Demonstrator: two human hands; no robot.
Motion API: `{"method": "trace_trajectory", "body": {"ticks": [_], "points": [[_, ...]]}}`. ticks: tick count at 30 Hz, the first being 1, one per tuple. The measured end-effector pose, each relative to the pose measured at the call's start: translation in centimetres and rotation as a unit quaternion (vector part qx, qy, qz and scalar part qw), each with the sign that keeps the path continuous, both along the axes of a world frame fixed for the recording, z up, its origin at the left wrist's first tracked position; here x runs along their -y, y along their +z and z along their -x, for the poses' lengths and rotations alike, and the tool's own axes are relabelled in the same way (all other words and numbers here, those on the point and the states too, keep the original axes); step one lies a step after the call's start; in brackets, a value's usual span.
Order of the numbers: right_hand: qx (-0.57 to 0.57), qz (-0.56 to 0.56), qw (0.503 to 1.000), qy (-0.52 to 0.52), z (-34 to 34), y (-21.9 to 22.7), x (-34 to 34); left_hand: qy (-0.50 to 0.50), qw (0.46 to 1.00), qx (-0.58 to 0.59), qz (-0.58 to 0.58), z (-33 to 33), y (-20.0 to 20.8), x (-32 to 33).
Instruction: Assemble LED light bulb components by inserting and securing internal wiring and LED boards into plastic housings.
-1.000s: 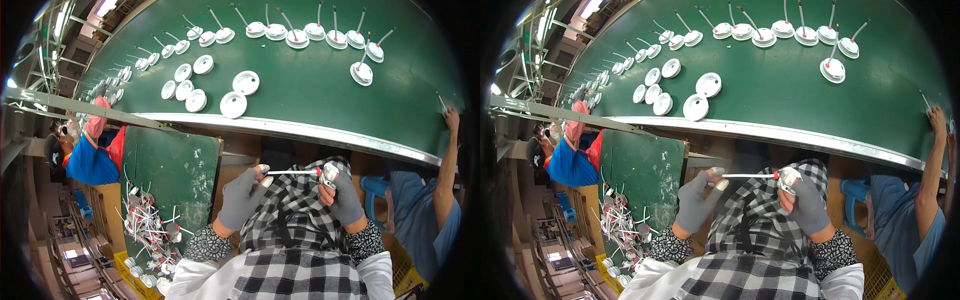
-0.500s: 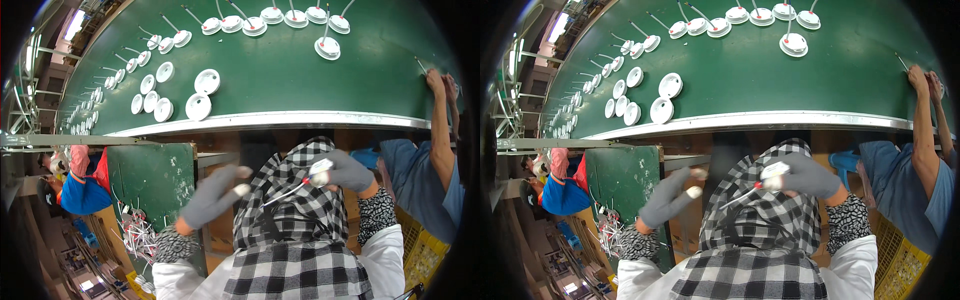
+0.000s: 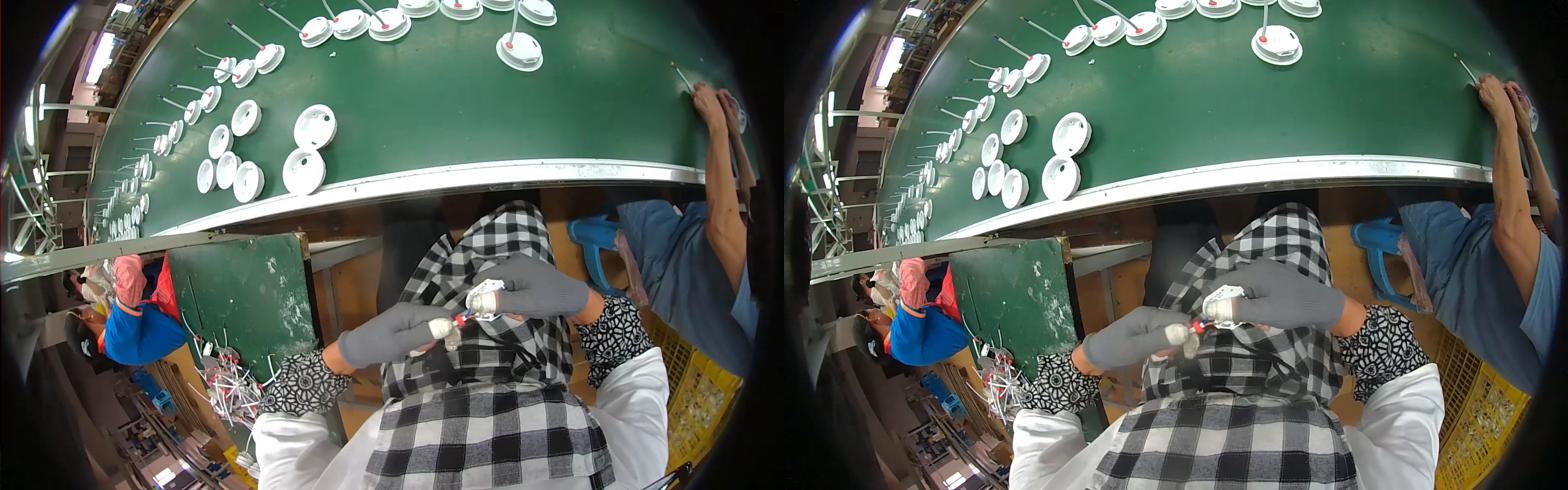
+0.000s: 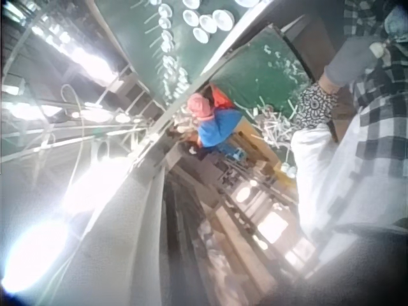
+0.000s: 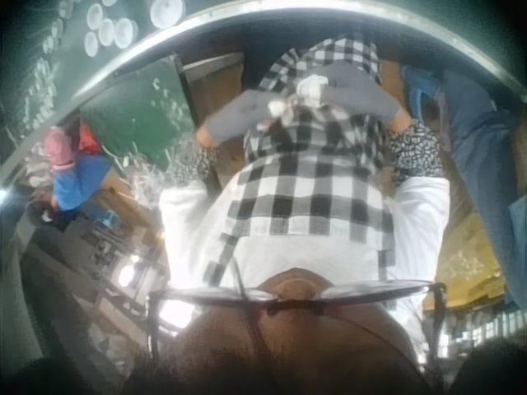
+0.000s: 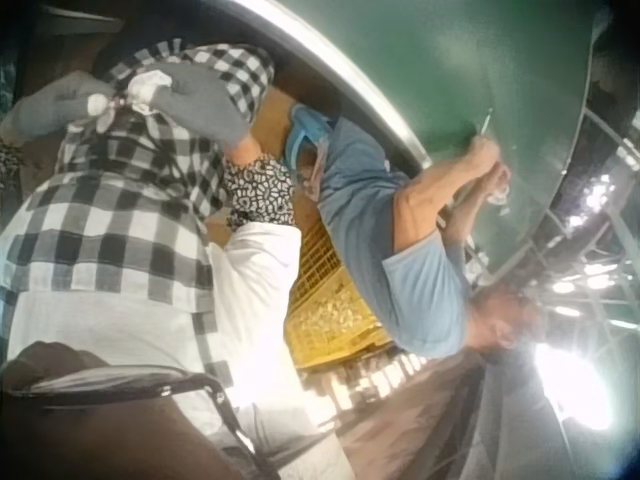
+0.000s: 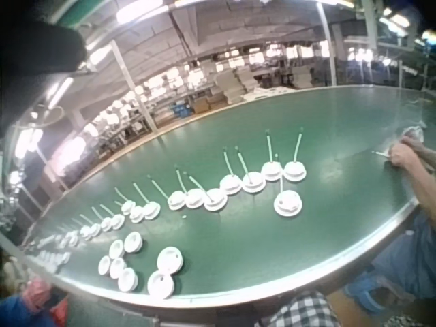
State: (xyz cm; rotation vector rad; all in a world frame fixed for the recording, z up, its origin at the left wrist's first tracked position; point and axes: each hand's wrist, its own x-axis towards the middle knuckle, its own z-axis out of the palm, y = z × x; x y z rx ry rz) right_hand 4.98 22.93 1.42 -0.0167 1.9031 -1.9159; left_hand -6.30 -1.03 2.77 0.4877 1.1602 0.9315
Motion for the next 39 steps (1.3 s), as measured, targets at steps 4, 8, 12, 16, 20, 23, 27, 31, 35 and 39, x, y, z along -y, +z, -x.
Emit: {"method": "trace_trajectory", "body": {"ticks": [4,8,12,16,20,23,27,31,35,39], "points": [[0.086,0.028,0.994,-0.062,0.1,0.5,-1.2,0.019,0.999,-0.030,0.014,0.7,0.1,0.0],[0.033,0.074,0.978,-0.192,-0.9,0.4,-3.1,0.010,0.868,-0.495,-0.029,1.4,0.6,1.4],[0.047,0.104,0.976,-0.185,-1.1,0.9,-3.2,-0.022,0.961,-0.270,-0.060,5.1,3.8,0.7],[0.003,0.203,0.925,-0.320,-0.8,1.1,-4.1,0.104,0.924,-0.367,-0.033,12.3,4.4,0.4],[-0.051,0.130,0.924,-0.356,-1.2,0.5,-3.1,0.113,0.640,-0.759,-0.038,20.3,4.3,-3.1],[-0.050,0.109,0.922,-0.369,-1.5,1.1,-1.8,0.026,0.602,-0.797,-0.034,24.7,1.3,-3.1],[-0.103,0.129,0.884,-0.438,-1.6,0.4,-0.9,0.152,0.715,-0.680,-0.053,23.9,2.5,-5.1],[-0.225,0.121,0.796,-0.549,0.9,2.2,0.9,0.237,0.724,-0.640,-0.096,15.5,5.0,-8.6],[-0.492,-0.076,0.703,-0.509,4.4,1.9,1.7,0.357,0.886,-0.264,-0.134,5.0,4.1,-10.5],[-0.529,-0.120,0.679,-0.494,3.4,1.8,1.6,0.339,0.928,-0.085,-0.126,0.5,3.4,-10.3]]}}
